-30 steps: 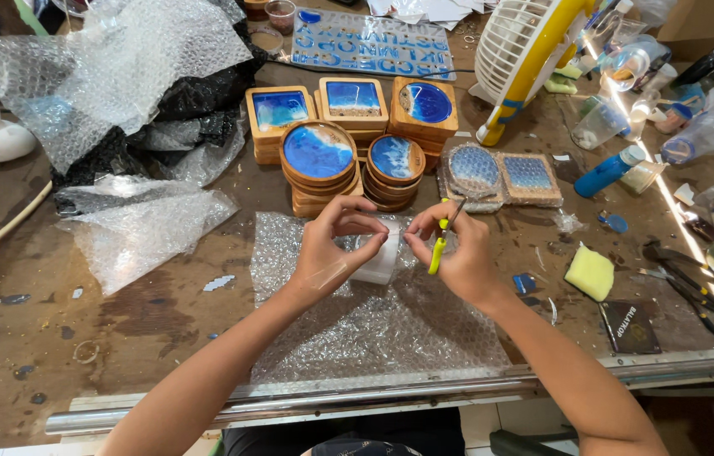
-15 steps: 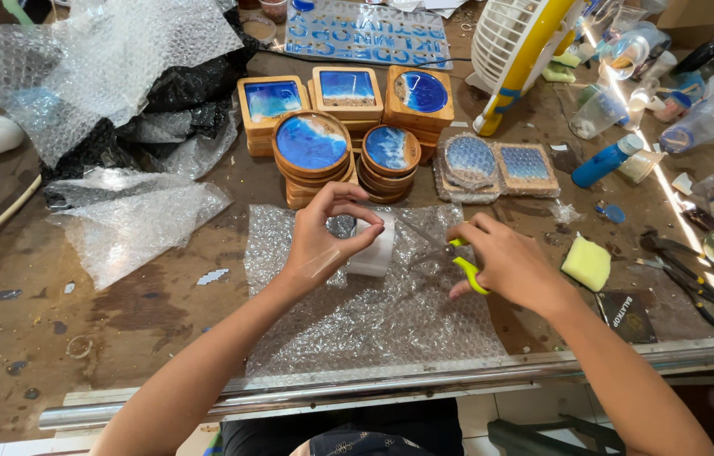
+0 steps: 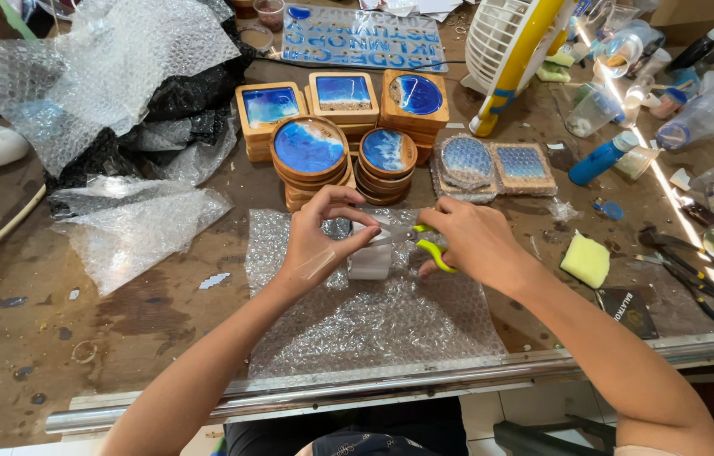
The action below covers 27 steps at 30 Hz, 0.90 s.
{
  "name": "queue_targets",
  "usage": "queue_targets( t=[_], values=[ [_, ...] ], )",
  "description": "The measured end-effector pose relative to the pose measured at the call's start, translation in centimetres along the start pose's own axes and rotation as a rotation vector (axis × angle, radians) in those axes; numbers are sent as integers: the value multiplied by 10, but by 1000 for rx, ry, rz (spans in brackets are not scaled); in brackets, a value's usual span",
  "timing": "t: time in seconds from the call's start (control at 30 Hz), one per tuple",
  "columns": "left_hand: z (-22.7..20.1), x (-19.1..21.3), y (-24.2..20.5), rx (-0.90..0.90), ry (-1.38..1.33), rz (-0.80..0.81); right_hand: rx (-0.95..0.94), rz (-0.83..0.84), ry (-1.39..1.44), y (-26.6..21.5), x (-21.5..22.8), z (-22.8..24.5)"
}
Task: The person places circular wooden items into bubble wrap sleeves and seals them using clear tape and scissors.
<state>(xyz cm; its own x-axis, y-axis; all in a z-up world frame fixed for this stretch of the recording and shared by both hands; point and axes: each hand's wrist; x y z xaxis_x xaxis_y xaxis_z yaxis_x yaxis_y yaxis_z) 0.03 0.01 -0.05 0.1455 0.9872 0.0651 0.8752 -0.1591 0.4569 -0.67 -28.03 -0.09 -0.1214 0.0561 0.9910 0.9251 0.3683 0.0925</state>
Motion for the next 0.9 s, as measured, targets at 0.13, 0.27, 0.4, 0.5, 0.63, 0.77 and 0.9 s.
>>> queue_targets(
  t=[0.13, 0.27, 0.4, 0.5, 0.63, 0.77, 0.9],
  values=[
    [-2, 0, 0, -8, -7, -1, 2, 23, 2, 4, 1, -2],
    [-1, -1, 1, -28, -8, -2, 10, 21, -13, 5, 2, -3],
    [-4, 3, 3, -55, -8, 60, 49, 2, -122, 5, -6, -9],
    [-8, 1, 4, -28, -75, 87, 87, -22, -144, 3, 6, -1],
    [-12, 3, 7, -8, -110, 115, 121, -38, -147, 3, 6, -3],
    [-10, 2, 9, -43, -11, 150, 137, -71, -188, 2, -5, -9],
    [-20, 4, 9, -178, 314, 158, 140, -82, -261, 3, -19, -17]
  ],
)
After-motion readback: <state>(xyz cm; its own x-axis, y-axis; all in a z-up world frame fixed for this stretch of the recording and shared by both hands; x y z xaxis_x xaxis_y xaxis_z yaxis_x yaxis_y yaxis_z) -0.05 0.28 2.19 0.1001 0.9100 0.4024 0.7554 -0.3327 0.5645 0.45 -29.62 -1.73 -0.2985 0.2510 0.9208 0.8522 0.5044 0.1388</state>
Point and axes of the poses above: each hand's wrist, its own y-axis towards the middle knuckle, its own x-axis out of the back of the hand, z = x × y, and after that the axes turned 4 degrees about -z, right-handed
